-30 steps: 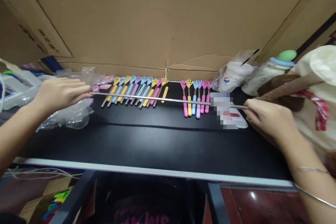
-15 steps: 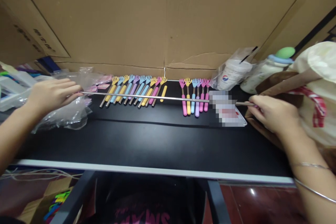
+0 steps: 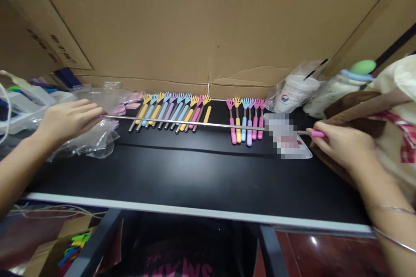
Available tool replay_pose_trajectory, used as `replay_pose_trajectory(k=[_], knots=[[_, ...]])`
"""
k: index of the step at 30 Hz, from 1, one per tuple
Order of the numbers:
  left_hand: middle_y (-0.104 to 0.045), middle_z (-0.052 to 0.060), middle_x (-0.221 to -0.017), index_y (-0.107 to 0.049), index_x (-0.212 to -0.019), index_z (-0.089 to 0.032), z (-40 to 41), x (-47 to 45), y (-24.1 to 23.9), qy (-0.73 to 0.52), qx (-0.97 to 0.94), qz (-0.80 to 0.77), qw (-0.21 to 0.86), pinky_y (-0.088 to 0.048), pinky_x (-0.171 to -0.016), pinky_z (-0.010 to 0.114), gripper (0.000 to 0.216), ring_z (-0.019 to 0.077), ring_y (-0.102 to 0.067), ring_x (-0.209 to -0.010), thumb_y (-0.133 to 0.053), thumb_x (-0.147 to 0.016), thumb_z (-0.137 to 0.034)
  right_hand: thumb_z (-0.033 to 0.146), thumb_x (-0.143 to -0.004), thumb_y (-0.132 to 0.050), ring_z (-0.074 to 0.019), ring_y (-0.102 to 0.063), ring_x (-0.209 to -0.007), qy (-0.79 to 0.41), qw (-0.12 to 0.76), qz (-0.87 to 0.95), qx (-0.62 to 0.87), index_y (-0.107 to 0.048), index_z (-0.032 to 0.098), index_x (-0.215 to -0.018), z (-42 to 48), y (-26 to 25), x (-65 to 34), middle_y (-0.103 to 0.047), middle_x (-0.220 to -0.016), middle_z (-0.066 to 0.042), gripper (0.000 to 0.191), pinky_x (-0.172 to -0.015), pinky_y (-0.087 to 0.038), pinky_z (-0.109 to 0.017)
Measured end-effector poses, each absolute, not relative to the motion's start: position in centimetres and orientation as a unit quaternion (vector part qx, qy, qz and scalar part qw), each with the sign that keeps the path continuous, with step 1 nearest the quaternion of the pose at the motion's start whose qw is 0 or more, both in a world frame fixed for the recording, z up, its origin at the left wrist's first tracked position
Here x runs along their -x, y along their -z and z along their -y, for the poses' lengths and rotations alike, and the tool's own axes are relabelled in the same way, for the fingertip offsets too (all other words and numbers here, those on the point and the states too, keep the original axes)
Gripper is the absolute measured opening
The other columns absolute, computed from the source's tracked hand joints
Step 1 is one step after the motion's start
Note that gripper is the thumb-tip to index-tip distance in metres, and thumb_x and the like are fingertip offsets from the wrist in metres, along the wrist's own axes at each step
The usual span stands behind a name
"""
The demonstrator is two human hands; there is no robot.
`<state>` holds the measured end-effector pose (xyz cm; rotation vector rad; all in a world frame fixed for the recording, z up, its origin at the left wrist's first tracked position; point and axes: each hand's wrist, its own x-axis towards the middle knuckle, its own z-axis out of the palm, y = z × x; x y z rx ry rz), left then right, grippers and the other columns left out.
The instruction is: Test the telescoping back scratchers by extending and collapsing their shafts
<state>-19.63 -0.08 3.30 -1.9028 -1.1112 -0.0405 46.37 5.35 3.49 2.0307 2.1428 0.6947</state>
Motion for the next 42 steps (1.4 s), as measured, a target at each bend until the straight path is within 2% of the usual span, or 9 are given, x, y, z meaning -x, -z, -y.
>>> replay_pose_trajectory(k=[7,11,15,17,21,26,31,35,42], knots=[[-0.057,-0.001,-0.063,-0.060,-0.078,-0.023,-0.1,18.7,-3.8,0.019,0.767,0.415,0.489,-0.029,-0.054,0.023,0.026,0.0145,-0.046,-0.062,-0.039,-0.092,-0.018,0.038,-0.085,-0.034,-0.0180,-0.052,-0.059,-0.258,0.081,-0.713,-0.647,-0.046,0.022,-0.078,-4.9,-3.2,-45.0,-0.063,-0.075,-0.010,0.022,-0.051,-0.022,-0.026],[-0.058,-0.001,-0.064,-0.060,-0.077,-0.021,-0.2,14.7,-4.4,0.021,0.801,0.364,0.475,-0.034,-0.057,0.024,0.026,0.0140,-0.052,-0.065,-0.040,-0.094,-0.021,0.037,-0.087,-0.033,-0.0177,-0.052,-0.058,-0.277,0.073,-0.747,-0.601,-0.052,0.021,-0.080,-4.2,-3.2,-41.0,-0.064,-0.070,-0.009,0.025,-0.050,-0.018,-0.026],[-0.059,-0.001,-0.061,-0.060,-0.074,-0.021,-0.7,7.7,-4.8,0.078,0.833,0.342,0.428,-0.035,-0.055,0.026,0.028,0.0131,-0.053,-0.058,-0.041,-0.094,-0.024,0.043,-0.089,-0.031,-0.0140,-0.048,-0.049,-0.284,-0.018,-0.803,-0.524,-0.057,0.021,-0.082,-3.2,-3.0,-34.0,-0.064,-0.064,-0.006,0.035,-0.049,-0.014,-0.025],[-0.056,0.000,-0.055,-0.060,-0.072,-0.020,-0.7,4.3,-4.6,0.110,0.853,0.317,0.400,-0.034,-0.054,0.027,0.030,0.0130,-0.051,-0.053,-0.041,-0.094,-0.026,0.042,-0.091,-0.028,-0.0121,-0.046,-0.045,-0.285,-0.065,-0.831,-0.473,-0.056,0.020,-0.077,-2.4,-2.9,-30.8,-0.063,-0.059,-0.004,0.038,-0.049,-0.013,-0.025],[-0.054,-0.001,-0.052,-0.056,-0.073,-0.019,-0.2,0.0,-4.0,0.157,0.872,0.290,0.362,-0.033,-0.052,0.027,0.025,0.0129,-0.051,-0.049,-0.044,-0.093,-0.027,0.037,-0.094,-0.027,-0.0121,-0.046,-0.041,-0.296,-0.097,-0.850,-0.424,-0.056,0.021,-0.080,-0.9,-2.9,-26.9,-0.062,-0.054,-0.002,0.036,-0.047,-0.011,-0.025],[-0.053,-0.002,-0.051,-0.053,-0.073,-0.019,0.1,-0.8,-3.3,0.173,0.874,0.302,0.338,-0.030,-0.051,0.026,0.025,0.0126,-0.053,-0.049,-0.044,-0.094,-0.029,0.035,-0.095,-0.025,-0.0126,-0.048,-0.040,-0.299,-0.099,-0.849,-0.424,-0.055,0.022,-0.081,-0.4,-3.2,-26.0,-0.062,-0.054,-0.001,0.036,-0.047,-0.010,-0.025],[-0.055,-0.002,-0.053,-0.052,-0.073,-0.020,0.0,-1.1,-2.6,0.173,0.882,0.312,0.308,-0.029,-0.051,0.026,0.023,0.0129,-0.054,-0.049,-0.048,-0.092,-0.032,0.036,-0.094,-0.027,-0.0130,-0.053,-0.048,-0.260,-0.085,-0.877,-0.394,-0.055,0.022,-0.077,-0.2,-2.9,-24.9,-0.065,-0.063,-0.001,0.035,-0.047,-0.011,-0.026],[-0.057,-0.002,-0.054,-0.052,-0.074,-0.020,0.1,-1.5,-2.2,0.177,0.887,0.304,0.300,-0.029,-0.052,0.026,0.022,0.0134,-0.055,-0.051,-0.050,-0.091,-0.033,0.041,-0.095,-0.027,-0.0117,-0.053,-0.047,-0.240,-0.094,-0.894,-0.367,-0.057,0.022,-0.078,0.1,-2.4,-23.9,-0.063,-0.061,0.000,0.039,-0.047,-0.012,-0.026],[-0.055,-0.002,-0.053,-0.055,-0.073,-0.021,-0.4,-0.5,-2.7,0.172,0.883,0.304,0.313,-0.028,-0.050,0.026,0.025,0.0119,-0.054,-0.049,-0.047,-0.092,-0.035,0.041,-0.096,-0.027,-0.0111,-0.052,-0.047,-0.258,-0.100,-0.896,-0.348,-0.058,0.021,-0.078,-0.8,-2.8,-25.2,-0.061,-0.059,0.000,0.041,-0.047,-0.013,-0.025]])
